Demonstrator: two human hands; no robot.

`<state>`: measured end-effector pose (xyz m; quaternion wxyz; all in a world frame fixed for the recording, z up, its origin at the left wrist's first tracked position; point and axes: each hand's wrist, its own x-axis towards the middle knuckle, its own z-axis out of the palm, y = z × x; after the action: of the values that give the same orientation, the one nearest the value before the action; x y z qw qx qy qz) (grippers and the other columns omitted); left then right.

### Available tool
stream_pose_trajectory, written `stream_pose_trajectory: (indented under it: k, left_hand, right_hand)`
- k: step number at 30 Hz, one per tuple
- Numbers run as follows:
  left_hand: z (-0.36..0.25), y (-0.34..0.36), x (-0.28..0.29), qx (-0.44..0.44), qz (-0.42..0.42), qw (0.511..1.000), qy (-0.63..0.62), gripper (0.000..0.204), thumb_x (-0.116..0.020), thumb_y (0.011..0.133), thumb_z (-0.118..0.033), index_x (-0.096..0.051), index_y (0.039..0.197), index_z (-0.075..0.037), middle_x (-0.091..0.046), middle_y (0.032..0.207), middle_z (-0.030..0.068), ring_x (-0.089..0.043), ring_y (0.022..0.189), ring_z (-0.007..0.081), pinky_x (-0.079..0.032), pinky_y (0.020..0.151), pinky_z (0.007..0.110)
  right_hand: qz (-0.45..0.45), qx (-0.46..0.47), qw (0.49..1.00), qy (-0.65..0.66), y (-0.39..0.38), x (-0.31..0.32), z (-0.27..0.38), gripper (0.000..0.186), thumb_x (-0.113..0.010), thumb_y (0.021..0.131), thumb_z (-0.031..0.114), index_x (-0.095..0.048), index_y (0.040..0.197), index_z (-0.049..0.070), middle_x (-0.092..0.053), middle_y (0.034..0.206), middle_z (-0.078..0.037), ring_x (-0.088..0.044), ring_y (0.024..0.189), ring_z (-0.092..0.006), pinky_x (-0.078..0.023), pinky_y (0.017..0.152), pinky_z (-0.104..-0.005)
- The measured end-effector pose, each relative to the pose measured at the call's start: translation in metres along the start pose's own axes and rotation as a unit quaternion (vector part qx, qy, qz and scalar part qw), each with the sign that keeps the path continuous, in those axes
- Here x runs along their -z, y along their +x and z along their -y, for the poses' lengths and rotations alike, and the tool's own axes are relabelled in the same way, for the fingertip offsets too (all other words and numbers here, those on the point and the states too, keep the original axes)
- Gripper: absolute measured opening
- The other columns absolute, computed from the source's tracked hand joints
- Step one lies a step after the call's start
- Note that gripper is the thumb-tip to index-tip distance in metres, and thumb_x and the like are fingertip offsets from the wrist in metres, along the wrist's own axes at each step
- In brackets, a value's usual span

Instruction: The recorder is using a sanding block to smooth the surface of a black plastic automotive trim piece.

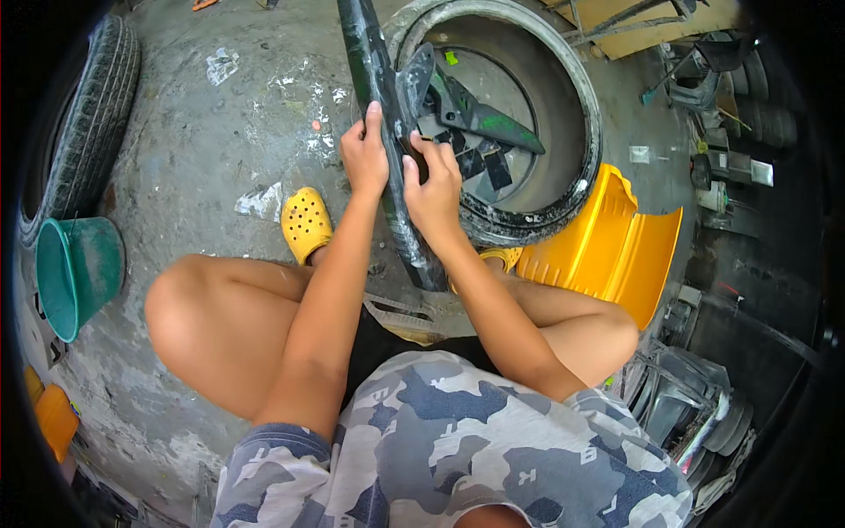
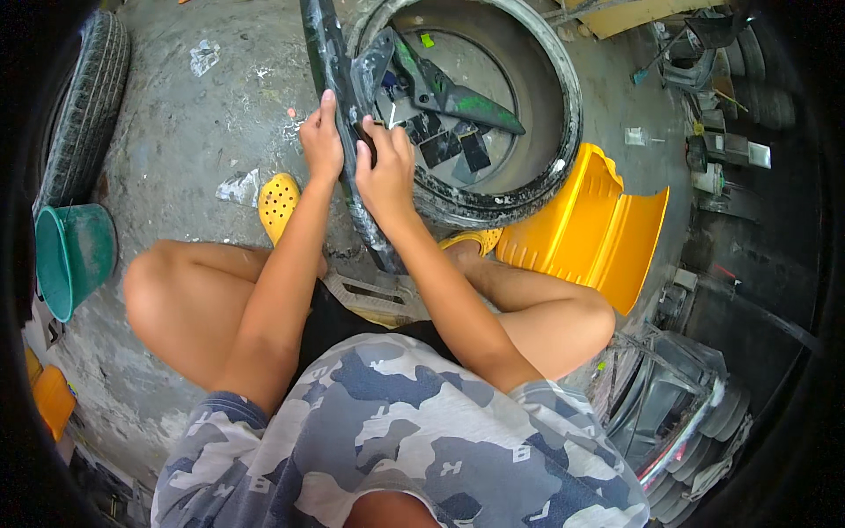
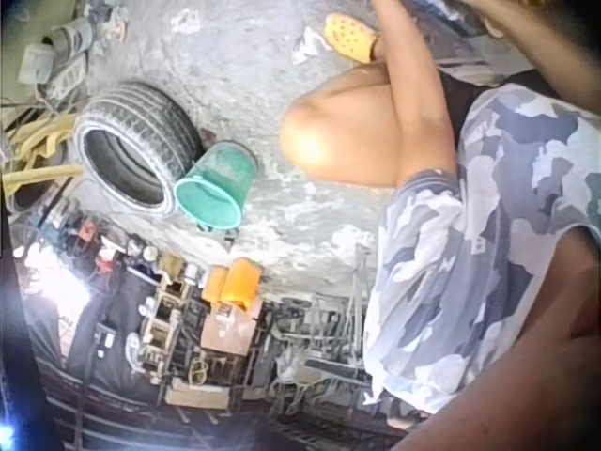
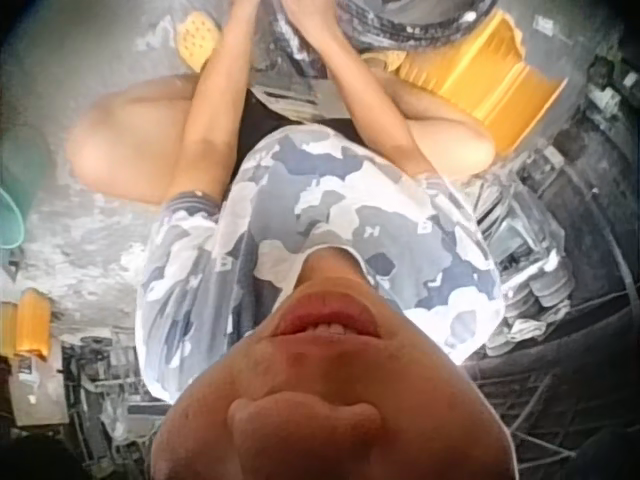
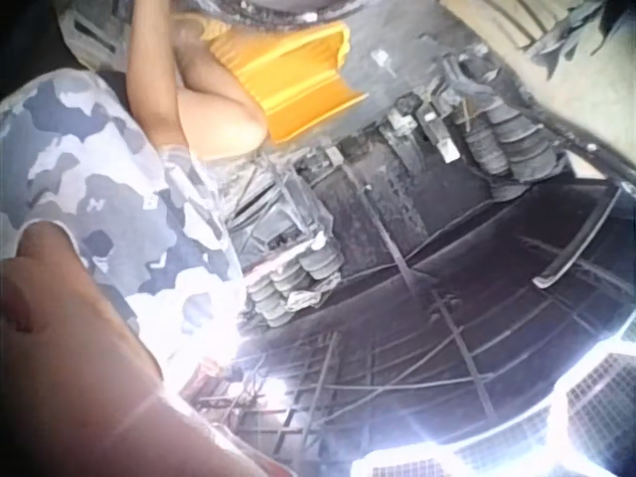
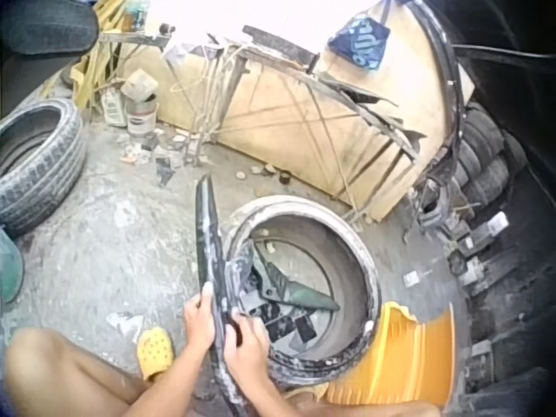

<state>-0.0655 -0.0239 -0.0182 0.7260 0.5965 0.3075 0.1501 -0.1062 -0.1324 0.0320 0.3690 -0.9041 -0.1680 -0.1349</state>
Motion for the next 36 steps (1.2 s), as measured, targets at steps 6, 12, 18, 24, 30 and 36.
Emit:
stream_pose_trajectory:
  k: [6,12,18,24,30,36]
  left_hand:
    - [0.005,0.002,0.01,-0.005,-0.009,0.997,0.075,0.059,-0.058,0.092,-0.051,-0.061,0.073,0.005,-0.049,0.056,0.0112,-0.041,0.057,0.0169,-0.038,0.058,0.038]
    - [0.011,-0.01,0.002,-0.007,0.008,0.999,0.032,0.058,-0.058,0.092,-0.05,-0.062,0.075,0.005,-0.052,0.058,0.0104,-0.043,0.059,0.0167,-0.041,0.061,0.036]
    - [0.007,-0.003,0.012,-0.008,0.002,0.997,0.077,0.054,-0.059,0.093,-0.046,-0.065,0.078,0.005,-0.057,0.061,0.0104,-0.049,0.061,0.0158,-0.043,0.063,0.035]
    - [0.006,-0.009,0.006,-0.003,0.004,0.999,0.048,0.054,-0.059,0.092,-0.048,-0.067,0.079,0.004,-0.057,0.06,0.0097,-0.05,0.06,0.0147,-0.043,0.062,0.034]
    - [0.002,-0.004,0.009,-0.015,-0.008,0.997,0.078,0.055,-0.059,0.092,-0.048,-0.064,0.076,0.004,-0.051,0.057,0.0075,-0.044,0.058,0.0146,-0.038,0.057,0.035]
    - [0.016,-0.003,0.005,0.001,-0.004,1.0,0.026,0.056,-0.06,0.091,-0.049,-0.062,0.072,0.004,-0.05,0.055,0.0083,-0.043,0.056,0.0159,-0.037,0.056,0.037]
  right_hand:
    - [0.022,0.018,0.999,-0.022,-0.083,0.024,-0.014,0.045,-0.066,0.079,-0.001,-0.062,0.124,0.006,-0.051,0.085,-0.014,-0.052,0.077,-0.0308,-0.045,0.072,-0.038]
    - [-0.019,0.048,0.994,-0.093,0.004,-0.004,0.0,0.039,-0.063,0.081,0.002,-0.06,0.12,0.006,-0.05,0.086,-0.017,-0.051,0.082,-0.0342,-0.043,0.073,-0.0441]
    - [0.006,0.087,0.992,-0.087,-0.071,0.018,-0.018,0.05,-0.065,0.078,0.001,-0.059,0.127,0.006,-0.049,0.084,-0.014,-0.05,0.076,-0.0322,-0.042,0.07,-0.0426]
    - [0.006,0.042,0.999,-0.024,-0.004,0.0,-0.01,0.039,-0.067,0.079,-0.001,-0.064,0.118,0.004,-0.053,0.086,-0.015,-0.054,0.08,-0.0308,-0.046,0.072,-0.0376]
    - [0.051,0.078,0.996,0.004,-0.048,0.027,-0.024,0.041,-0.067,0.079,-0.001,-0.064,0.119,0.004,-0.055,0.088,-0.013,-0.054,0.079,-0.0285,-0.045,0.074,-0.0368]
    - [0.012,0.058,0.998,-0.008,0.006,-0.006,-0.021,0.04,-0.066,0.079,0.003,-0.063,0.119,0.007,-0.052,0.086,-0.014,-0.052,0.081,-0.0322,-0.044,0.073,-0.0415]
